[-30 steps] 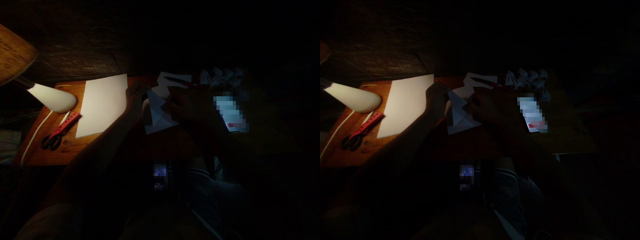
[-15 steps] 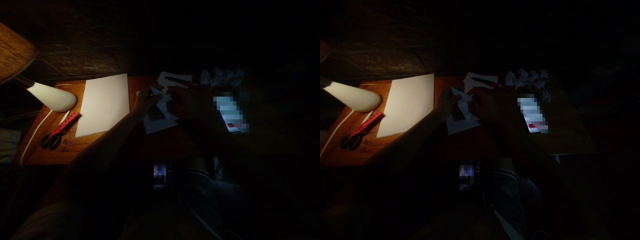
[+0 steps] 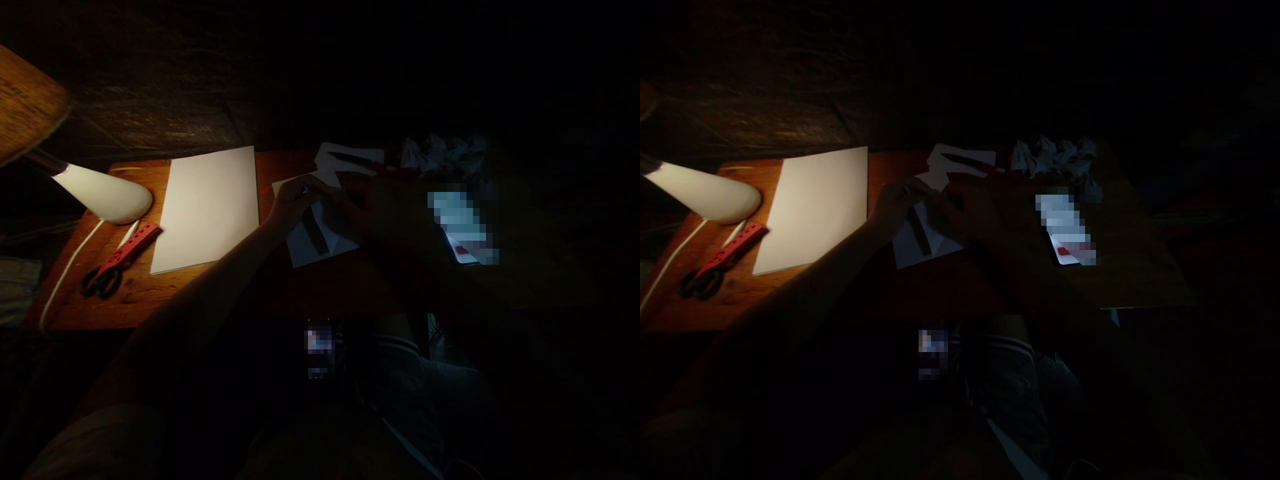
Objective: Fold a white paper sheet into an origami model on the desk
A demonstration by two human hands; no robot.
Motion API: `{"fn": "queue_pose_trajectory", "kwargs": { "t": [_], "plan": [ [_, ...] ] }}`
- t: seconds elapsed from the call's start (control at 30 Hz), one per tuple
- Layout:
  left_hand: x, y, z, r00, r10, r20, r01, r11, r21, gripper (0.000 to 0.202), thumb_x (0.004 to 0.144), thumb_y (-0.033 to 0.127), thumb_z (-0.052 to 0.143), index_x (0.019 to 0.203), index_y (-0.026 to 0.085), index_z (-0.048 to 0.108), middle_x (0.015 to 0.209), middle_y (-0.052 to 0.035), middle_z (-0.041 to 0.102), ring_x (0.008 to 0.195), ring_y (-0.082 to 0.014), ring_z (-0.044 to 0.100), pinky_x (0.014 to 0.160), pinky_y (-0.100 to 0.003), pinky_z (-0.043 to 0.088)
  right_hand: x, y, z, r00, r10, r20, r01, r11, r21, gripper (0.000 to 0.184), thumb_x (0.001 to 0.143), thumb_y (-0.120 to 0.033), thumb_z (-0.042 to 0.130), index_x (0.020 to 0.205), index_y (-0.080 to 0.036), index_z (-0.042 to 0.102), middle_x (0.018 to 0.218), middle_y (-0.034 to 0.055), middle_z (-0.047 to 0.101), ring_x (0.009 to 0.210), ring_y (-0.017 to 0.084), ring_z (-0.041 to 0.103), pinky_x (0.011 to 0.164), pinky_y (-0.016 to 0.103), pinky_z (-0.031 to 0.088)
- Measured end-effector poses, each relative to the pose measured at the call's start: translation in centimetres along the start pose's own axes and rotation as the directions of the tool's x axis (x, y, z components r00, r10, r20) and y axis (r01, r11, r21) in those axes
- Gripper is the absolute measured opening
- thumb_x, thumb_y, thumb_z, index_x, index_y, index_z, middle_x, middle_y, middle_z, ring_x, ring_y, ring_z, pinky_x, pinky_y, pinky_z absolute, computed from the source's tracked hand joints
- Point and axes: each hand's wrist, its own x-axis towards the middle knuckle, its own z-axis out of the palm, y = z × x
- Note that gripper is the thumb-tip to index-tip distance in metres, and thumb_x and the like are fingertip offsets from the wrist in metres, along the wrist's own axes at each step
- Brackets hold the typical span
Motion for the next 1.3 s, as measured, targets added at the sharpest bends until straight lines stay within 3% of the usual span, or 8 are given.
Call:
{"fn": "queue_pose_trajectory", "kwargs": {
  "t": [0.1, 0.27, 0.43, 0.6, 0.7, 0.83, 1.07, 1.3],
  "plan": [
    [-0.3, 0.4, 0.0, 0.997, -0.027, 0.077, 0.021, 0.997, 0.073, 0.008, 0.082, 0.022, 0.075, 0.085, 0.018, 0.069, 0.078, -0.0013, 0.067, 0.076, -0.016, 0.063, 0.071, -0.028, 0.053, -0.1, -0.1, -0.1, 0.998, -0.053, -0.036, 0.052, 0.999, -0.014, 0.042, 0.097, -0.06, 0.061, 0.086, -0.02, 0.07, 0.083, 0.0048, 0.071, 0.076, 0.02, 0.061, 0.07, 0.032, 0.045],
    [-0.5, 0.5, 0.3, 0.991, -0.023, 0.135, 0.015, 0.998, 0.061, 0.021, 0.082, 0.03, 0.08, 0.084, 0.019, 0.063, 0.072, 0.0012, 0.059, 0.069, -0.0146, 0.059, 0.063, -0.026, 0.05, -0.1, -1.1, -0.9, 0.999, -0.023, -0.045, 0.019, 0.996, -0.088, 0.026, 0.093, -0.046, 0.07, 0.089, -0.02, 0.073, 0.086, 0.0051, 0.074, 0.077, 0.02, 0.061, 0.07, 0.032, 0.046],
    [-0.4, 0.3, 0.4, 0.989, 0.037, 0.144, -0.033, 0.999, -0.03, 0.034, 0.078, 0.036, 0.087, 0.097, 0.021, 0.064, 0.08, -0.0002, 0.067, 0.076, -0.0177, 0.068, 0.068, -0.029, 0.055, 0.1, -0.9, -0.7, 0.997, 0.015, -0.072, -0.016, 1.0, -0.021, 0.015, 0.089, -0.034, 0.072, 0.096, -0.021, 0.074, 0.09, 0.0037, 0.075, 0.08, 0.021, 0.064, 0.073, 0.032, 0.05],
    [-0.3, 0.3, 0.2, 0.989, 0.035, 0.147, -0.026, 0.998, -0.064, 0.038, 0.076, 0.033, 0.088, 0.106, 0.021, 0.067, 0.084, -0.0009, 0.071, 0.076, -0.0184, 0.07, 0.07, -0.029, 0.055, 0.2, -0.3, -0.7, 0.996, 0.043, -0.074, -0.039, 0.997, 0.063, 0.017, 0.086, -0.019, 0.069, 0.102, -0.022, 0.074, 0.099, 0.0037, 0.076, 0.092, 0.023, 0.069, 0.082, 0.035, 0.054],
    [-0.4, 0.5, 0.3, 0.987, 0.049, 0.151, -0.039, 0.997, -0.068, 0.04, 0.078, 0.034, 0.086, 0.113, 0.021, 0.07, 0.096, -0.0043, 0.076, 0.091, -0.0221, 0.074, 0.079, -0.033, 0.057, 0.4, 0.0, -0.7, 0.996, 0.056, -0.07, -0.048, 0.993, 0.11, 0.019, 0.084, -0.014, 0.067, 0.1, -0.022, 0.072, 0.104, 0.004, 0.077, 0.095, 0.023, 0.07, 0.086, 0.036, 0.055],
    [-0.4, 0.9, 0.3, 0.983, 0.049, 0.176, -0.044, 0.998, -0.035, 0.034, 0.082, 0.036, 0.082, 0.112, 0.02, 0.076, 0.106, -0.006, 0.078, 0.107, -0.0243, 0.073, 0.094, -0.036, 0.056, 0.8, 0.7, -0.3, 0.99, 0.097, -0.098, -0.078, 0.98, 0.18, 0.018, 0.081, -0.012, 0.064, 0.095, -0.023, 0.069, 0.101, 0.0027, 0.076, 0.097, 0.023, 0.07, 0.089, 0.037, 0.057],
    [-0.5, 0.9, -0.2, 0.974, 0.068, 0.217, -0.093, 0.989, 0.111, 0.031, 0.083, 0.021, 0.074, 0.112, 0.024, 0.083, 0.106, -0.003, 0.078, 0.096, -0.0178, 0.071, 0.087, -0.032, 0.055, 0.9, 1.1, -0.5, 0.992, 0.082, -0.092, -0.063, 0.978, 0.198, 0.019, 0.078, -0.01, 0.059, 0.088, -0.024, 0.066, 0.098, 0.0035, 0.075, 0.104, 0.023, 0.07, 0.098, 0.041, 0.057],
    [-0.1, 0.8, -0.4, 0.952, 0.12, 0.28, -0.174, 0.969, 0.174, 0.031, 0.081, 0.025, 0.079, 0.112, 0.021, 0.081, 0.112, -0.0059, 0.079, 0.109, -0.0209, 0.072, 0.101, -0.035, 0.054, 0.9, 0.8, -0.4, 0.998, 0.054, -0.043, -0.043, 0.974, 0.222, 0.028, 0.067, -0.006, 0.06, 0.089, -0.022, 0.069, 0.098, 0.0022, 0.076, 0.095, 0.022, 0.071, 0.091, 0.038, 0.057]
  ]
}}
